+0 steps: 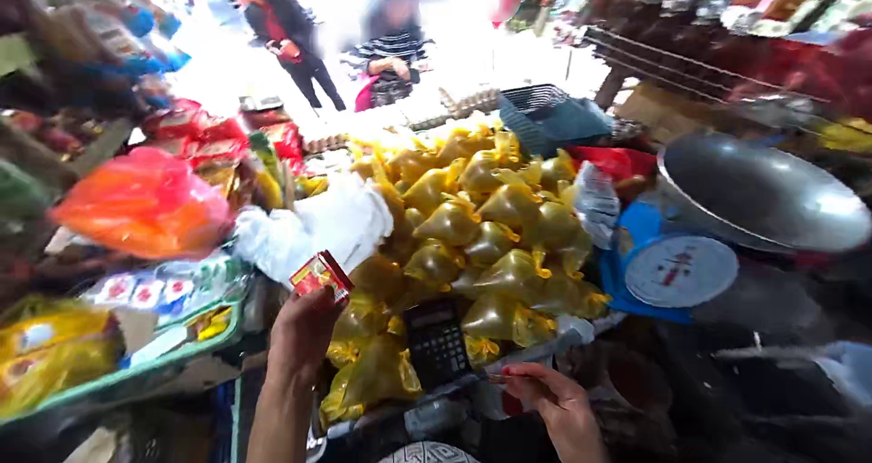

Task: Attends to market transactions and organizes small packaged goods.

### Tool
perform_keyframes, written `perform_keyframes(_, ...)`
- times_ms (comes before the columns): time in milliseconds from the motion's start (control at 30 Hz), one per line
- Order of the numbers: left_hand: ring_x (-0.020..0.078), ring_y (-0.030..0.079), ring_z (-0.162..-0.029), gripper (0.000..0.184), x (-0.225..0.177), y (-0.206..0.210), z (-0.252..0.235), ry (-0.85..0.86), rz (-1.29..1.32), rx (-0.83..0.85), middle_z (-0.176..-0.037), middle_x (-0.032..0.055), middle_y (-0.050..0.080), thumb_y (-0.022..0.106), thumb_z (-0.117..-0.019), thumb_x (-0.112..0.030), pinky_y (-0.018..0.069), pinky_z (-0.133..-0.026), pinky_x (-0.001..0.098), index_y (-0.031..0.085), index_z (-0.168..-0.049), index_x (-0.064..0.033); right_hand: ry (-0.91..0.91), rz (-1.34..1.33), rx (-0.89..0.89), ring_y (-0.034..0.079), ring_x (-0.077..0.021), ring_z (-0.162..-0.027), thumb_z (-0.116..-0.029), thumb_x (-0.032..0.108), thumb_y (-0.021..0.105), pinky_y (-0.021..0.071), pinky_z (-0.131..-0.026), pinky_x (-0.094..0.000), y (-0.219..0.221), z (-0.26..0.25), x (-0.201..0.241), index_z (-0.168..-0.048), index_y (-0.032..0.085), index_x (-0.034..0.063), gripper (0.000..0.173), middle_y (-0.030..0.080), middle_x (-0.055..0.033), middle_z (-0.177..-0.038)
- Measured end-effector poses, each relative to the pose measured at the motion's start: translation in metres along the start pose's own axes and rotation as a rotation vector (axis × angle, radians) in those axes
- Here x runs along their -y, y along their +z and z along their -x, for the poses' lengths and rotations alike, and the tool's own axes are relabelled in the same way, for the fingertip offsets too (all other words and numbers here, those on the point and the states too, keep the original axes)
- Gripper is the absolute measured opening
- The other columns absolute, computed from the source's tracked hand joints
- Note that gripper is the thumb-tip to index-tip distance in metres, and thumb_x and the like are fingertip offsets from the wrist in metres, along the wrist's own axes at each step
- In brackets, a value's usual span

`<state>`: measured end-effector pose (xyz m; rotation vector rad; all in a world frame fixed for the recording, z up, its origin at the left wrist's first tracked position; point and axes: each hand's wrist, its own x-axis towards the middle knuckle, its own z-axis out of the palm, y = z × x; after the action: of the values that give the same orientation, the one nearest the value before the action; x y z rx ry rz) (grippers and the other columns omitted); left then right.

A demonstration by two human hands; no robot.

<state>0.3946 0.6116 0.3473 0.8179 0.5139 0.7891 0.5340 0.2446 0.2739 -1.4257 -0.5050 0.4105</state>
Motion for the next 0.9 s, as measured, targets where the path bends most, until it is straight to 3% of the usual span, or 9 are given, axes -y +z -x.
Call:
perform_keyframes(133,0.0314,0.07,-0.104,0.053,-0.036,-0.031,0.013,0.175,-0.008,-0.273,-0.123,0.0206,0.063,0.053,-0.0965,0.006,0.0627,-0.087,0.0479,0.037,-0.146,-0.0024,0.034,-0.004,0.027,0.075,-0.0241,-0.09,-0.0927,-0.004,0.065,0.0654,-0.08,-0.0392,0.02,-0.028,0.001,-0.113,0.071,-0.0028,0.022,0.075,-0.014,-0.105)
perform_keyframes(200,0.0304,0.071,-0.104,0.054,-0.054,-0.05,0.02,0.26,0.028,-0.387,-0.124,0.0187,0.063,0.051,-0.0977,0.005,0.0627,-0.087,0.0468,0.036,-0.148,-0.0065,0.046,-0.02,0.049,0.074,-0.0228,-0.088,-0.0902,-0.003,0.068,0.0652,-0.078,-0.0384,0.03,-0.041,-0.002,-0.116,0.069,-0.0027,0.026,0.074,-0.0134,-0.102)
perform_keyframes(300,0.0296,0.07,-0.103,0.041,-0.078,-0.073,0.036,0.371,0.147,-0.515,-0.12,0.0193,0.064,0.047,-0.1004,-0.002,0.0608,-0.089,0.047,0.043,-0.141,-0.0038,0.047,-0.037,0.123,0.074,-0.0222,-0.086,-0.087,-0.002,0.072,0.0648,-0.078,-0.0368,0.046,-0.057,-0.004,-0.115,0.07,-0.0022,0.028,0.075,-0.0138,-0.098)
perform_keyframes(433,0.0278,0.07,-0.09,0.024,-0.096,-0.094,0.057,0.459,0.205,-0.611,-0.106,0.0183,0.066,0.043,-0.1034,-0.011,0.0614,-0.08,0.0454,0.051,-0.124,-0.0018,0.025,-0.003,0.249,0.074,-0.0233,-0.088,-0.0848,-0.001,0.075,0.0645,-0.08,-0.0361,0.064,-0.076,0.002,-0.115,0.071,-0.0019,0.03,0.075,-0.0152,-0.099)
perform_keyframes(667,0.0243,0.068,-0.085,0.019,-0.089,-0.114,0.081,0.496,0.204,-0.677,-0.1,0.0148,0.065,0.041,-0.0989,-0.008,0.0596,-0.078,0.0432,0.053,-0.113,-0.005,-0.009,0.105,0.317,0.074,-0.0176,-0.087,-0.0833,0.0,0.075,0.0635,-0.079,-0.0301,0.085,-0.094,0.013,-0.112,0.072,0.0,0.029,0.076,-0.0104,-0.096)
perform_keyframes(733,0.0242,0.067,-0.088,0.02,-0.088,-0.119,0.086,0.525,0.195,-0.713,-0.104,0.0138,0.065,0.043,-0.0962,-0.003,0.0586,-0.081,0.0445,0.053,-0.113,-0.0062,-0.021,0.085,0.341,0.074,-0.0166,-0.088,-0.0836,-0.002,0.074,0.0635,-0.08,-0.0294,0.089,-0.095,0.012,-0.112,0.071,-0.0006,0.028,0.076,-0.0096,-0.098)
perform_keyframes(900,0.0205,0.066,-0.097,0.035,-0.088,-0.133,0.105,0.565,0.031,-0.747,-0.118,0.0098,0.064,0.048,-0.096,-0.001,0.0569,-0.083,0.0401,0.05,-0.13,-0.0095,0.039,0.023,0.35,0.073,-0.0137,-0.09,-0.0817,-0.004,0.074,0.0631,-0.083,-0.0304,0.092,-0.096,0.005,-0.115,0.067,-0.0002,0.034,0.075,-0.0058,-0.1)
